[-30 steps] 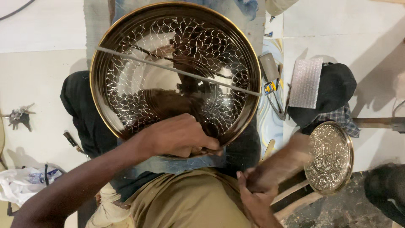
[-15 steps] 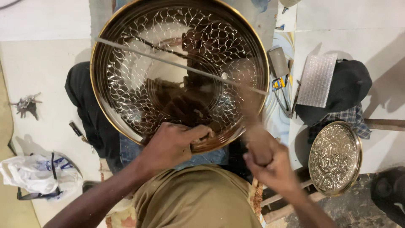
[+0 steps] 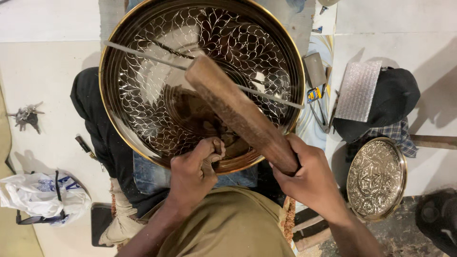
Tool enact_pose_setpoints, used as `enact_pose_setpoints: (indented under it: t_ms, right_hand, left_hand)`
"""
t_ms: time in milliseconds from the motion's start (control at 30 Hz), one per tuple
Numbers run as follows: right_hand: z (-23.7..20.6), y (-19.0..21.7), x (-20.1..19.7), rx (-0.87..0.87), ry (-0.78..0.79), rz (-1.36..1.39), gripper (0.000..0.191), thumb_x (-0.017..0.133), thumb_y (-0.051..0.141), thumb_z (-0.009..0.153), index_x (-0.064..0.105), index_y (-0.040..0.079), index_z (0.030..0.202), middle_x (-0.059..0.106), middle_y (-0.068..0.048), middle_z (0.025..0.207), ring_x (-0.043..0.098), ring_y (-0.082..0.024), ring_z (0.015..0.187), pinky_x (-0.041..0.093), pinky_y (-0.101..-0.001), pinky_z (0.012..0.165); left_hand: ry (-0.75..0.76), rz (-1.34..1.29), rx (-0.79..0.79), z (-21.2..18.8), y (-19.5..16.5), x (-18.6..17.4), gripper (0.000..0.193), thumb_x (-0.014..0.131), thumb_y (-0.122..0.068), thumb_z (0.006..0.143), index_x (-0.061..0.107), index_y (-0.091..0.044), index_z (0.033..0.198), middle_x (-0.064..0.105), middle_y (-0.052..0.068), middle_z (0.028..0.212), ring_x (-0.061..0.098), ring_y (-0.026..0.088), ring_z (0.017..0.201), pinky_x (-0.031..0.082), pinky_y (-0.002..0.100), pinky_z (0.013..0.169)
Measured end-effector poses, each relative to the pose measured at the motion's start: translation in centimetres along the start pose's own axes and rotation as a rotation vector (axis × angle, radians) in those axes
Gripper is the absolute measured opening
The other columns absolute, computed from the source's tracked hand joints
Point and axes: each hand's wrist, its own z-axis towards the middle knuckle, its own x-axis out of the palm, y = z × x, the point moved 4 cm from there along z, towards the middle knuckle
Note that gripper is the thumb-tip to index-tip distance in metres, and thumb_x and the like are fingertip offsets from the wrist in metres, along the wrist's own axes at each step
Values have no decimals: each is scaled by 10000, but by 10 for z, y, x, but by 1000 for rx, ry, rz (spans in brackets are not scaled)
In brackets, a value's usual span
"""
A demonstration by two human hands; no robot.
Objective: The person hammers a large decorative metal plate using a wooden mallet and a metal rod. They repeatedly strike the plate's surface to create or refine a pattern while seated on the floor.
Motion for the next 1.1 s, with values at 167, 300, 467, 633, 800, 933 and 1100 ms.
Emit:
enact_pose_setpoints:
  t_ms: [167,300,467,633,800,933,1100]
  right_hand:
    - [10,26,-14,-162,26,44,480,730,63,685,611,-4,1145,694,-147,718,670,-275,608,532,-342,549]
    - [20,46,-28,-246,191,-328,562,731,40,597,576,32,1137,697,-157,705,697,-308,581,491,-423,529]
    - [22,48,-16,-120,166,-173,430,721,43,643,554,18,1039,663,-185,705,688,-334,575,506,-442,543]
    - [11,15,-17,-114,-3,-24,286,759,98,703,547,16,876,632,-180,640,649,-305,609,519,-398,556]
    - [-16,-11,1,-44,27,-28,407,751,77,654,609,22,1032,713,-160,737,735,-301,621,539,-368,599]
    - [-36,-20,19,-50,-38,49,428,724,73,685,614,10,1094,738,-166,808,767,-295,670,580,-363,636]
    - [-59,-37,37,37,-154,0,431,759,89,677,592,-16,1061,708,-191,729,752,-330,675,563,-365,586]
  left_hand:
    - [8,50,-25,-4,4,0,459,577,162,724,645,-26,1137,770,151,950,808,234,890,626,304,736]
    - [30,152,0,-5,9,-1,415,639,82,704,655,-46,1098,739,169,882,774,294,781,596,357,672]
    - [159,158,6,0,12,-1,497,661,60,637,683,-77,1115,713,172,799,717,338,679,567,402,620]
    - [461,142,-45,17,12,-2,585,670,45,626,684,-110,1190,715,168,743,720,312,607,559,427,581]
    - [576,164,174,38,-4,-2,626,656,43,611,647,-103,1221,725,170,811,709,334,668,573,446,642]
    - [750,282,181,48,-3,5,621,656,42,633,691,-116,1233,705,191,735,666,390,655,546,485,621]
    - [772,245,485,53,-3,8,587,672,21,601,705,-71,1179,695,196,748,675,378,671,548,471,622]
